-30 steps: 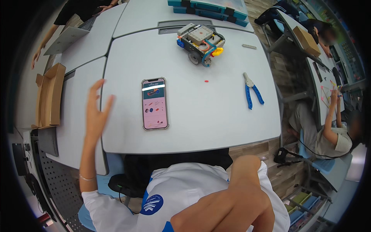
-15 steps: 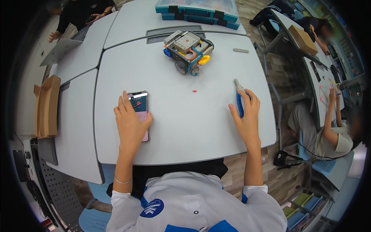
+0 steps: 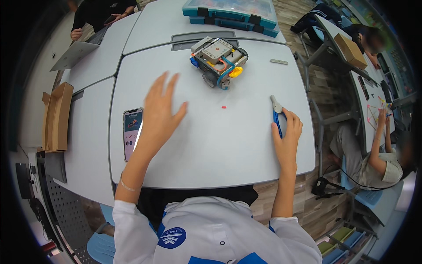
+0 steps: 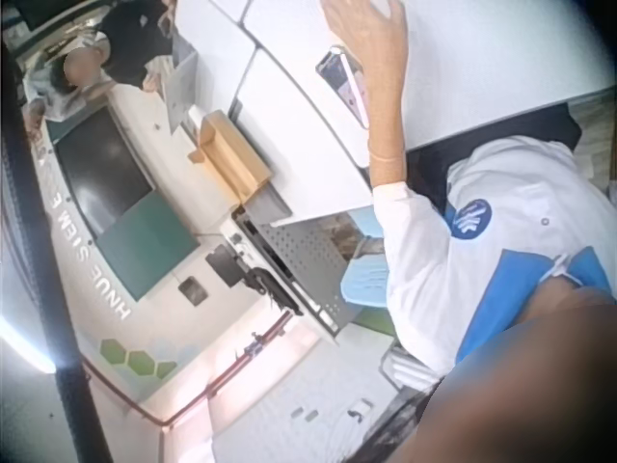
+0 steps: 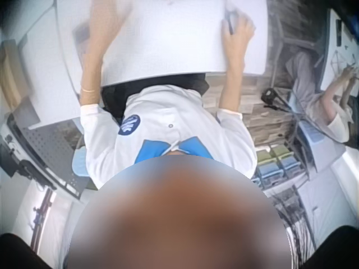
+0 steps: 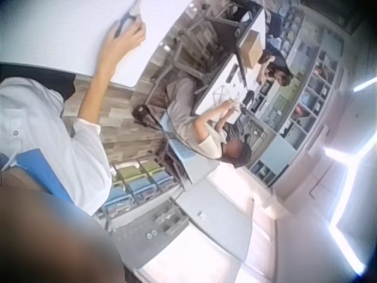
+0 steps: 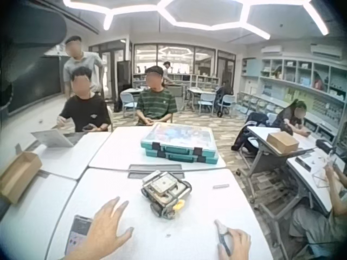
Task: The person assembles a small wheeled robot on a table using a LEGO-like kit. They use pliers to remove and reattach yellow and red plastic pieces, then install wheels and a grey plate onto the chassis.
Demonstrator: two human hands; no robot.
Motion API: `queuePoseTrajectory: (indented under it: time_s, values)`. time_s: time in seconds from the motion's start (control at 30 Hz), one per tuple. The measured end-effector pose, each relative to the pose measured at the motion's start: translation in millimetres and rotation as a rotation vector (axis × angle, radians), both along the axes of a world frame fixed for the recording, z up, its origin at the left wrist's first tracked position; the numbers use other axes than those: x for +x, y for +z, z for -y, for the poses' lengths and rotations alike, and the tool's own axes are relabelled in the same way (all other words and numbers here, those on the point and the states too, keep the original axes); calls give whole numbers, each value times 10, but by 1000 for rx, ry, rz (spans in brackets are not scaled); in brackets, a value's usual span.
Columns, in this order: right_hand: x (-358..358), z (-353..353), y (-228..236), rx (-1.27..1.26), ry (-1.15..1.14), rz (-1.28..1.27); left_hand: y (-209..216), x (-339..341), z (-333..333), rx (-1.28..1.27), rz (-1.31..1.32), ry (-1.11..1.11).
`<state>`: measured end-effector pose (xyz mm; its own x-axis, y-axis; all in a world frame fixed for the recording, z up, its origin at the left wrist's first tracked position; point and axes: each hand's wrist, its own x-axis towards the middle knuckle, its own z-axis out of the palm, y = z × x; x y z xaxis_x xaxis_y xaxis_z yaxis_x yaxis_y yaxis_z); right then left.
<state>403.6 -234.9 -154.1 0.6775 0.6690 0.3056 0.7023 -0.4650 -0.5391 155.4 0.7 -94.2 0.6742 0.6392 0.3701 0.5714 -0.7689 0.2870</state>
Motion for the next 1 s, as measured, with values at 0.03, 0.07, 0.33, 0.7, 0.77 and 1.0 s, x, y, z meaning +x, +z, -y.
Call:
queuePoseTrajectory:
  time_s: [0.03,0.07,0.33,0.7,0.77,1.0]
  values:
    - [-7,-2,-4,2,13,1,-46,222,-35,-8,41,-103]
    - [-1,-5,-6,8,25,3,-129,414,-79,-11,82,-206]
    - [26,42,-7,43,21,-8,-366,946,-295,161,116,-240]
    - [38,74,23,26,4,-9,-258,676,-259,-66,165,-176]
    - [28,58,15,22,3,-2,-314,636,-315,-27,243,-200]
    - [42,53,0,2,-5,-6,-382,694,-436,7,297,-203]
